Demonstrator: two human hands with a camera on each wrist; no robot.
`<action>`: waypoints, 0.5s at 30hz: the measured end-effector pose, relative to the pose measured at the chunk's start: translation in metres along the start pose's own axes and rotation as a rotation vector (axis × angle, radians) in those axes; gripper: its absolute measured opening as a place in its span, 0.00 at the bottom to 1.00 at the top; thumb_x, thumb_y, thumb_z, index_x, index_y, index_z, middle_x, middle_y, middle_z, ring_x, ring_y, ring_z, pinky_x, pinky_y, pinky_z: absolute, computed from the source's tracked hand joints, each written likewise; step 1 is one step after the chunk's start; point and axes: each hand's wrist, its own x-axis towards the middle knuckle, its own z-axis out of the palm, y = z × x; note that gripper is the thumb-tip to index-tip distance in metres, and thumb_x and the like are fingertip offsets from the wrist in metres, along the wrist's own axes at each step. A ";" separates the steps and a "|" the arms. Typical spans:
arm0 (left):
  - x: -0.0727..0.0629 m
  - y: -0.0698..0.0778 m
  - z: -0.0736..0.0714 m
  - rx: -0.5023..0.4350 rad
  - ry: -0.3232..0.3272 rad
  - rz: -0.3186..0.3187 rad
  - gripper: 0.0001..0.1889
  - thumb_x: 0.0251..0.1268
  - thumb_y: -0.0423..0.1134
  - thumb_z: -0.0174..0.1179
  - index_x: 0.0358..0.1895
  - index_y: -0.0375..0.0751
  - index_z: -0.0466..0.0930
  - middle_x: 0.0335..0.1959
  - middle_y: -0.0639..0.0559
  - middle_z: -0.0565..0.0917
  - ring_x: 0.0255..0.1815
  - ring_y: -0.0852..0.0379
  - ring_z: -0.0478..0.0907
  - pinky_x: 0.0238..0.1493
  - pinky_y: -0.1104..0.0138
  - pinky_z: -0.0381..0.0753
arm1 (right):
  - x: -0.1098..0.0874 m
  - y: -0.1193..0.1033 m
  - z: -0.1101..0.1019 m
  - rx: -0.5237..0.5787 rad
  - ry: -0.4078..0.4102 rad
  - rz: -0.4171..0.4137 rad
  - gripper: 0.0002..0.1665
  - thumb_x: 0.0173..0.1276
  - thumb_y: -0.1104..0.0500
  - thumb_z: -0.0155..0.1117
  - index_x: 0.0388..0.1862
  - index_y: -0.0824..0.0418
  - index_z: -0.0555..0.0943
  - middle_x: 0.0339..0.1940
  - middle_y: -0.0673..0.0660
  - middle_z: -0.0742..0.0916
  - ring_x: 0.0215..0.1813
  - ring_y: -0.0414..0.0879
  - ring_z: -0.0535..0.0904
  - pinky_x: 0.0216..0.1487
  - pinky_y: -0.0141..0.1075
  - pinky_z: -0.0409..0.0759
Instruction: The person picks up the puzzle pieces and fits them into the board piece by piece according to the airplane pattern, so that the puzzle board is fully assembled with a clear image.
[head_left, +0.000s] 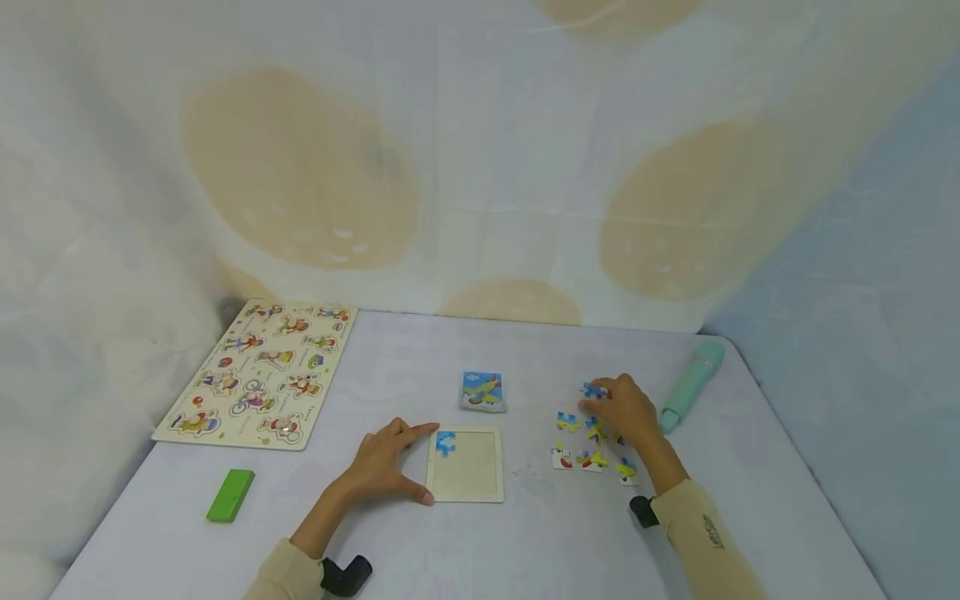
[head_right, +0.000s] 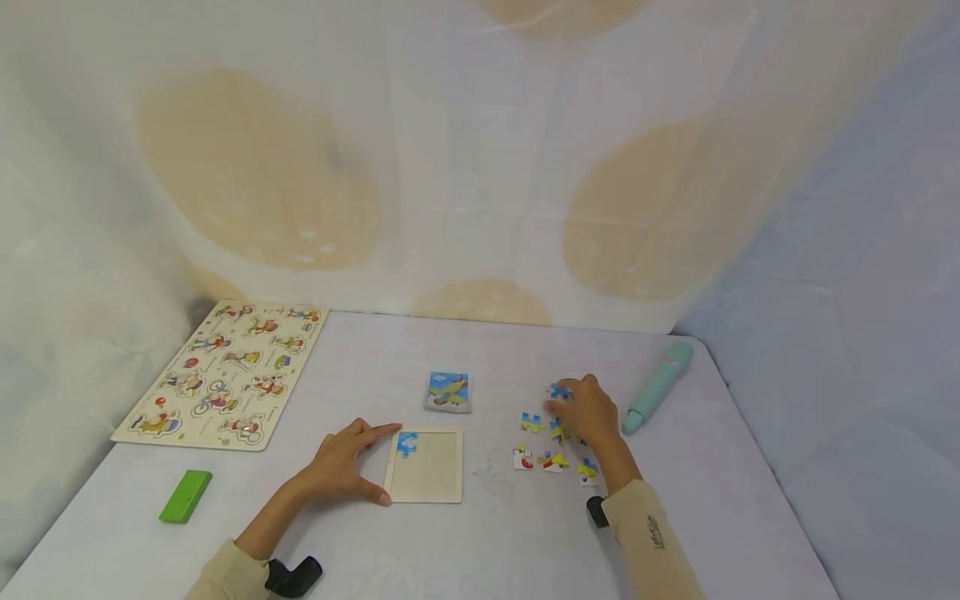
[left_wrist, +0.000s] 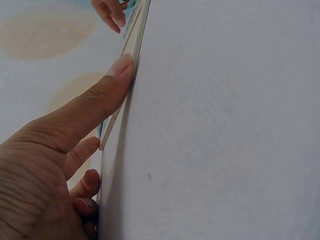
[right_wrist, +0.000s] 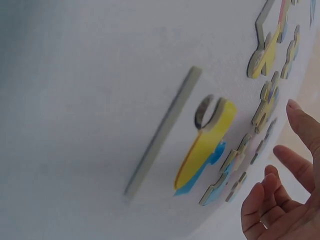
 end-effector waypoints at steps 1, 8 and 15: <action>0.000 0.000 0.000 0.000 0.000 0.000 0.55 0.25 0.63 0.81 0.70 0.59 0.72 0.33 0.57 0.64 0.33 0.60 0.60 0.36 0.63 0.54 | 0.001 0.000 0.000 0.004 0.002 0.010 0.35 0.66 0.46 0.68 0.65 0.65 0.77 0.41 0.62 0.75 0.38 0.51 0.71 0.33 0.38 0.69; 0.001 0.000 0.001 0.001 -0.003 -0.002 0.55 0.25 0.63 0.81 0.70 0.59 0.72 0.33 0.56 0.64 0.33 0.60 0.60 0.36 0.63 0.54 | 0.005 0.004 0.002 -0.014 0.041 0.064 0.37 0.64 0.43 0.69 0.62 0.67 0.77 0.48 0.68 0.76 0.40 0.55 0.74 0.39 0.46 0.75; 0.001 0.000 0.001 -0.001 -0.004 -0.018 0.55 0.25 0.62 0.82 0.70 0.58 0.72 0.33 0.56 0.64 0.32 0.59 0.59 0.36 0.63 0.54 | 0.007 0.008 0.004 0.009 0.085 0.068 0.34 0.64 0.44 0.70 0.58 0.67 0.78 0.45 0.67 0.75 0.36 0.53 0.72 0.33 0.41 0.72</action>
